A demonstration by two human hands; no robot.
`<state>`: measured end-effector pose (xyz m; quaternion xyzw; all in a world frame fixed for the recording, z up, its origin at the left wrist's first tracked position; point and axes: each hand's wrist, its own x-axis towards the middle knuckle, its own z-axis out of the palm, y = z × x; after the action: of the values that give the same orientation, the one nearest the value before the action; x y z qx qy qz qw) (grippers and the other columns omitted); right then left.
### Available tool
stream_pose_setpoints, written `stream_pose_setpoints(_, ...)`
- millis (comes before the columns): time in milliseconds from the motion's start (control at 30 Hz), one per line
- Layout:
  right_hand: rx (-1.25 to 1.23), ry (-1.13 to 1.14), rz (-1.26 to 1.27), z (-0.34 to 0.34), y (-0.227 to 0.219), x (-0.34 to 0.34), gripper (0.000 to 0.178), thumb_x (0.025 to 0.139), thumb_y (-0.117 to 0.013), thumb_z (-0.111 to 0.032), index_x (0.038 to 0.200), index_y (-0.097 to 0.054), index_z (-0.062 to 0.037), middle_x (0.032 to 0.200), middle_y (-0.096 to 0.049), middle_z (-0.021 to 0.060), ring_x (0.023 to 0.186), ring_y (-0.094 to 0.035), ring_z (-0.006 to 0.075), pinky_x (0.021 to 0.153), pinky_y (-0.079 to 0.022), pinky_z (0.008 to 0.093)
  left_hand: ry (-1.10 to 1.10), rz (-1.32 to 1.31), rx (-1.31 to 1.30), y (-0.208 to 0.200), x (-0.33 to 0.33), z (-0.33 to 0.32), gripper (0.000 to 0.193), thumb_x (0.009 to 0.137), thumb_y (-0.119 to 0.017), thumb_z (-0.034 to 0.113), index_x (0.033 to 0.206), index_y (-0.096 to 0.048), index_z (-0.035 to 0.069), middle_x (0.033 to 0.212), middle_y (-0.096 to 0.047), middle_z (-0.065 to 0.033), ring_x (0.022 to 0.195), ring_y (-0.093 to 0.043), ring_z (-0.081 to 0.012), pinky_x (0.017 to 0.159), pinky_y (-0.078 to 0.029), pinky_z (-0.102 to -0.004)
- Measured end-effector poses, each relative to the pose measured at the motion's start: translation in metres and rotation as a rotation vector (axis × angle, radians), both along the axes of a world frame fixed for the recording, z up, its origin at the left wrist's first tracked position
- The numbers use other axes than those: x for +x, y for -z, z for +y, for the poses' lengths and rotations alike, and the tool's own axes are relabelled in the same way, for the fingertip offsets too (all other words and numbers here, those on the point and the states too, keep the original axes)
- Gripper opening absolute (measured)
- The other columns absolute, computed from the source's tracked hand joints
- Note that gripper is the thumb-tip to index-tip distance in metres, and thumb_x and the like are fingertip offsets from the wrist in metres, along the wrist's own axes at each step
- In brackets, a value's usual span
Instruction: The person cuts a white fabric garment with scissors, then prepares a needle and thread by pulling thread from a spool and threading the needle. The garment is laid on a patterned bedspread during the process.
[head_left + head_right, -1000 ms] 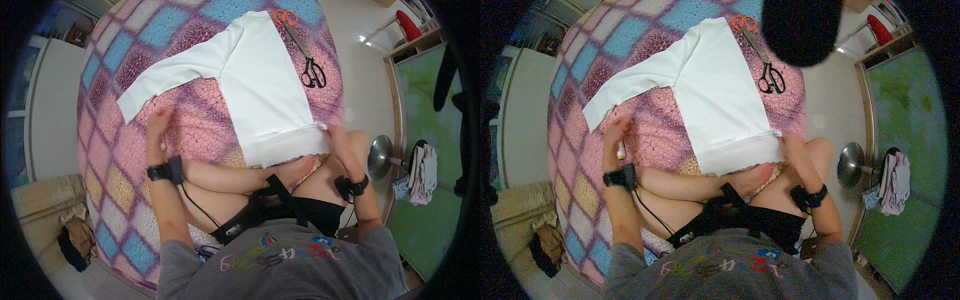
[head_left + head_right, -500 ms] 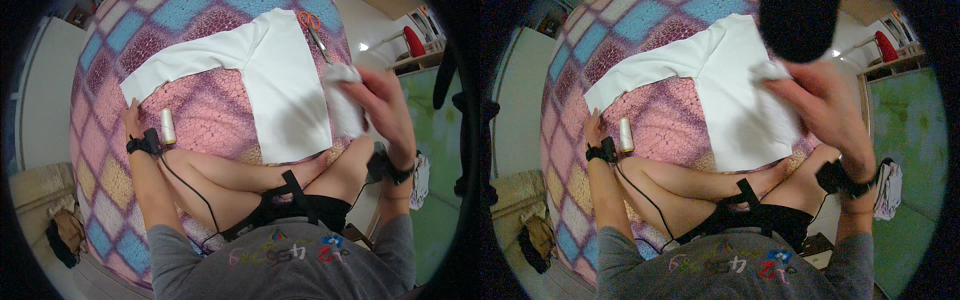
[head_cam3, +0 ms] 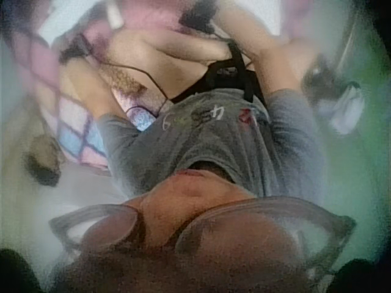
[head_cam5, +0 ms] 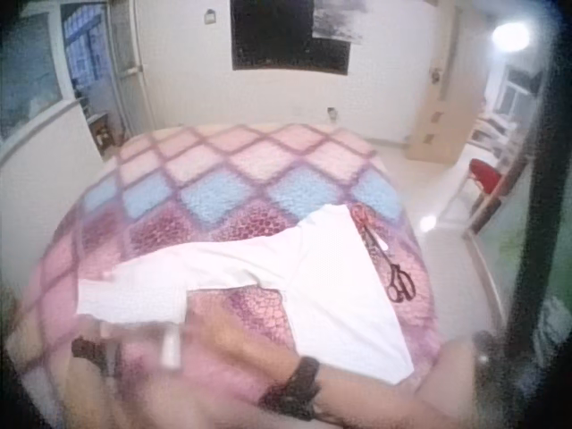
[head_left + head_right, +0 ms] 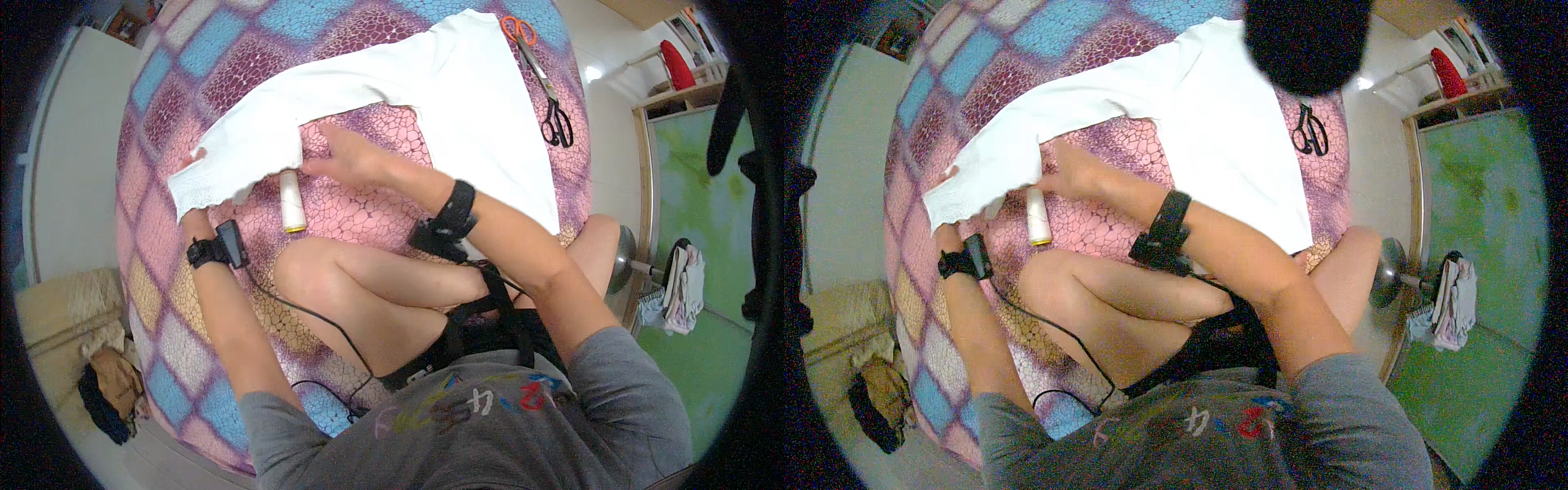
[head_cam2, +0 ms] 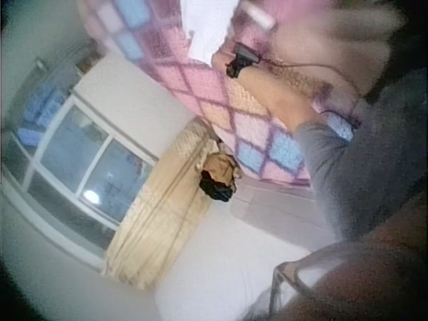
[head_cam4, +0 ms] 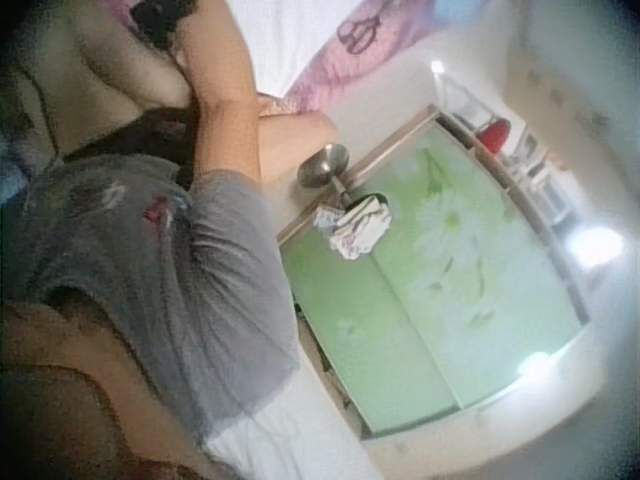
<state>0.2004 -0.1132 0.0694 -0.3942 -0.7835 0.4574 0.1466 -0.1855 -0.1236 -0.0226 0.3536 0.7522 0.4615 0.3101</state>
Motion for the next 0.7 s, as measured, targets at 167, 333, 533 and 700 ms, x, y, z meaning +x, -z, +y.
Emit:
stream_pose_setpoints(167, -0.235, 0.299, 0.163, 0.005, 0.011, 0.014, 0.064, 0.083, -0.06, -0.043, 0.122, -0.047, 0.0051, 0.111, -0.056, 0.0207, 0.101, -0.057, 0.0283, 0.083, -0.047, 0.0335, 0.174, -0.071, 0.321, -0.116, 0.121, 0.023, 0.026, 0.084, -0.065, 0.016, 0.101, -0.059, -0.003, 0.099, -0.061, -0.0091, 0.084, -0.057, -0.0095, 0.07, -0.047, -0.0215)
stream_pose_setpoints(333, -0.381, 0.467, 0.6, 0.045, -0.026, 0.046, 0.043, 0.08, -0.065, -0.033, 0.104, -0.059, 0.0031, 0.089, -0.061, 0.0094, 0.082, -0.059, 0.0154, 0.065, -0.049, 0.0262, 0.71, 0.023, 0.329, -0.136, 0.286, 0.013, 0.028, 0.082, -0.066, 0.018, 0.105, -0.062, 0.003, 0.105, -0.062, -0.0074, 0.087, -0.057, -0.0104, 0.076, -0.048, -0.0234)
stream_pose_setpoints(533, -0.073, 0.638, 0.463, 0.101, -0.021, 0.22, 0.027, 0.079, -0.063, -0.023, 0.093, -0.062, 0.0007, 0.08, -0.06, 0.0049, 0.072, -0.056, 0.0128, 0.063, -0.047, 0.0279, 0.756, 0.049, 0.186, -0.094, 0.314, 0.001, 0.03, 0.082, -0.065, 0.019, 0.107, -0.062, 0.002, 0.102, -0.064, -0.0085, 0.085, -0.061, -0.0143, 0.076, -0.049, -0.0251)
stream_pose_setpoints(700, -0.03, 0.985, 0.678, 0.149, -0.046, 0.439, 0.026, 0.083, -0.061, -0.024, 0.1, -0.061, -0.0037, 0.093, -0.06, 0.0053, 0.081, -0.057, 0.014, 0.068, -0.047, 0.0292, 0.308, -0.458, -0.435, -0.04, 0.239, 0.008, 0.028, 0.088, -0.058, 0.017, 0.108, -0.057, -0.003, 0.098, -0.062, -0.012, 0.083, -0.062, -0.0206, 0.073, -0.053, -0.0288)
